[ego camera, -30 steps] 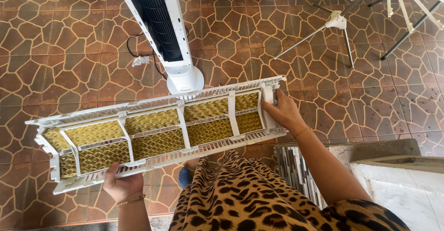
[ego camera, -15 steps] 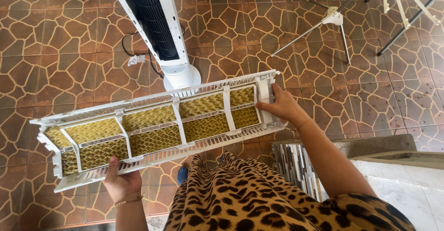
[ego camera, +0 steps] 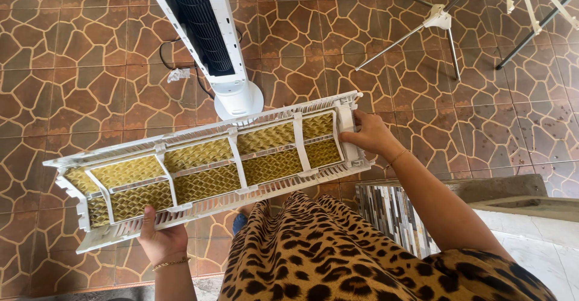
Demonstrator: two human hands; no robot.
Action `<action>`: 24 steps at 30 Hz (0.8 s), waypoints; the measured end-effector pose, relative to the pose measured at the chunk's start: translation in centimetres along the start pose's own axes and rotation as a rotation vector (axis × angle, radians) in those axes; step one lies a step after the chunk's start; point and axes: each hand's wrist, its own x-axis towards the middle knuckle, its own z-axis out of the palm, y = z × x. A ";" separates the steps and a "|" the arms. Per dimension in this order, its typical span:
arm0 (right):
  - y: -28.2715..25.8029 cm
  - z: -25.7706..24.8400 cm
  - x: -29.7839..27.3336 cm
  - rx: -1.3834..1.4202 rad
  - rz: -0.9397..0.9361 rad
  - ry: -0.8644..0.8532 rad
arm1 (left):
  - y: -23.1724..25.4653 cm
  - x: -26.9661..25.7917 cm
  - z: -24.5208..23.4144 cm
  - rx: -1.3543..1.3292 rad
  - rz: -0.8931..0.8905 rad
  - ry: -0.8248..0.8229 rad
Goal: The person assembles a tower air cooler by inserting a black cylindrical filter into the unit's front slot and securing it with a screwdriver. They then handle a white plastic filter housing containing honeycomb cooling pads, inspecting it before the clip ends.
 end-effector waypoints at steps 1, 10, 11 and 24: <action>0.1 0.2 0.0 0.003 -0.010 0.003 | 0.0 0.2 0.0 0.017 0.007 0.004; 2.9 0.9 0.2 0.151 0.012 0.039 | -0.4 0.3 0.6 -0.046 -0.070 0.004; 3.5 1.0 0.3 0.168 0.008 0.043 | -0.7 0.2 0.7 -0.055 -0.067 -0.004; 14.9 4.7 2.8 0.704 0.418 -0.111 | -7.1 0.5 4.5 -0.170 -0.247 -0.145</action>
